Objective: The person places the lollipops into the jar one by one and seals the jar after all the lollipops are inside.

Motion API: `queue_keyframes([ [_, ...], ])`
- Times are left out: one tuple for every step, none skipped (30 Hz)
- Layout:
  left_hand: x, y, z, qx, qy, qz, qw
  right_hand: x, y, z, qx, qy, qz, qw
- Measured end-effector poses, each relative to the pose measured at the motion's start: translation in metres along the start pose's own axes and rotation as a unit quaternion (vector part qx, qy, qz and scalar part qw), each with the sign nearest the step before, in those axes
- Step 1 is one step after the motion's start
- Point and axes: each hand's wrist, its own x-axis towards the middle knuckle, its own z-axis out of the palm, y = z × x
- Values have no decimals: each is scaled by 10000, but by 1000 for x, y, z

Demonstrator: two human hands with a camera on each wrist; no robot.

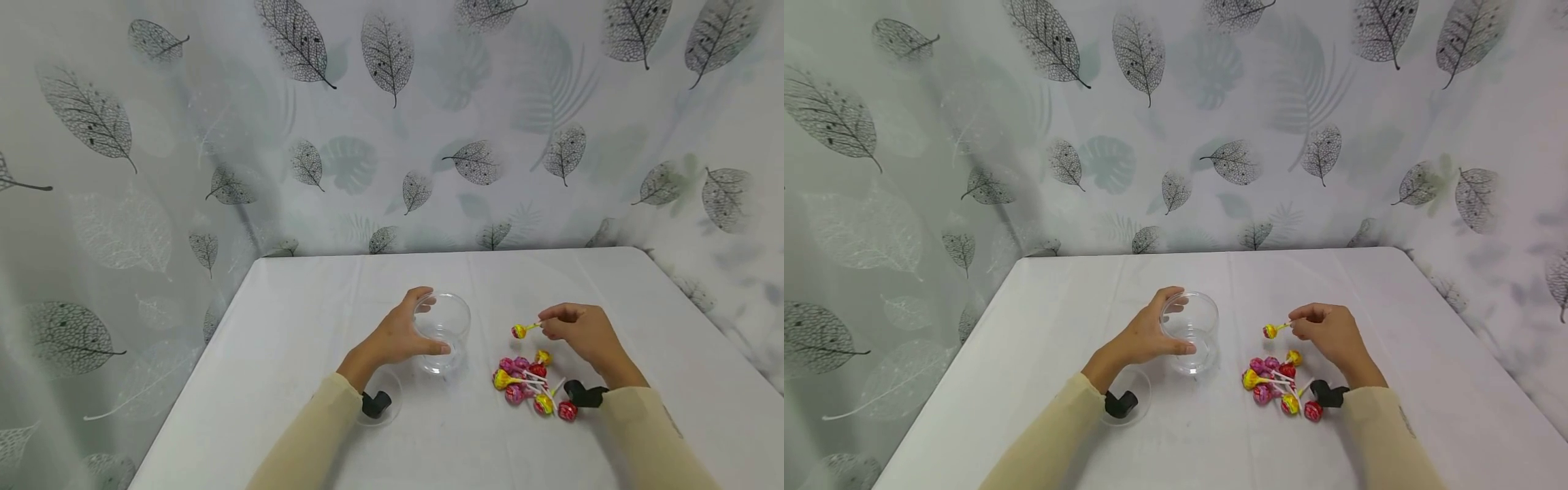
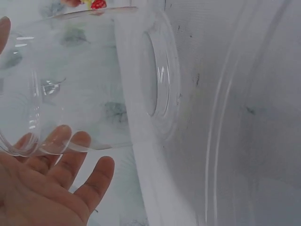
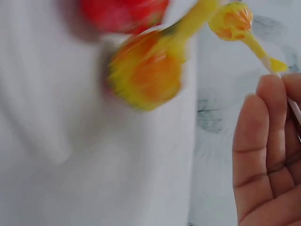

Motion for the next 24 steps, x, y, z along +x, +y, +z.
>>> queue_keyframes([
  [0, 0, 0, 3, 5, -7, 10000, -2, -3, 0, 57, 129, -35, 9999],
  [0, 0, 0, -3, 8, -11, 10000, -3, -6, 0, 83, 267, -82, 9996],
  [0, 0, 1, -3, 12, -13, 10000, -4, -8, 0, 133, 372, -147, 9991],
  [0, 0, 1, -3, 14, -5, 10000, -6, -12, 0, 184, 466, -212, 9985],
  [0, -1, 1, -8, 18, -3, 10000, -7, -15, 0, 237, 545, -291, 9978],
  [0, -1, 1, -17, 17, 4, 10000, -8, -18, 0, 294, 626, -380, 9969],
  [0, -1, 1, -24, 20, 16, 10000, -9, -22, 0, 335, 699, -466, 9959],
  [0, -1, 1, -30, 18, 27, 10000, -10, -25, 0, 390, 756, -576, 9947],
  [1, -1, 2, -33, 14, 37, 10000, -11, -29, 0, 474, 798, -675, 9934],
  [1, -1, 1, -44, 12, 55, 10000, -12, -34, 1, 533, 845, -785, 9919],
  [1, -1, 2, -73, 4, 66, 10000, -13, -39, 1, 592, 888, -891, 9903],
  [1, -1, 2, -93, -10, 70, 9999, -14, -44, 2, 630, 929, -982, 9888],
  [1, 0, 2, -103, -13, 73, 9999, -15, -49, 3, 648, 962, -1069, 9875],
  [1, 0, 2, -120, -19, 70, 9999, -16, -55, 4, 690, 986, -1152, 9860],
  [1, -1, 2, -130, -21, 70, 9999, -17, -60, 5, 719, 1006, -1217, 9848],
  [1, -1, 3, -126, -18, 63, 9999, -18, -65, 6, 735, 1026, -1292, 9836],
  [0, -1, 3, -111, -17, 59, 9999, -19, -69, 8, 746, 1040, -1375, 9822],
  [0, -1, 3, -87, -12, 56, 9999, -20, -73, 9, 756, 1057, -1453, 9808],
  [0, -1, 4, -69, -4, 60, 10000, -21, -77, 11, 779, 1074, -1538, 9791],
  [0, -1, 4, -80, -6, 59, 10000, -21, -79, 12, 827, 1079, -1618, 9774],
  [0, 0, 4, -72, -9, 60, 10000, -21, -82, 14, 847, 1088, -1701, 9757],
  [0, 0, 4, -72, -15, 56, 10000, -21, -84, 15, 874, 1094, -1780, 9740],
  [-1, 0, 5, -84, -23, 56, 9999, -21, -85, 17, 906, 1090, -1853, 9724],
  [-1, 0, 5, -100, -29, 43, 9999, -20, -87, 18, 948, 1082, -1914, 9709],
])
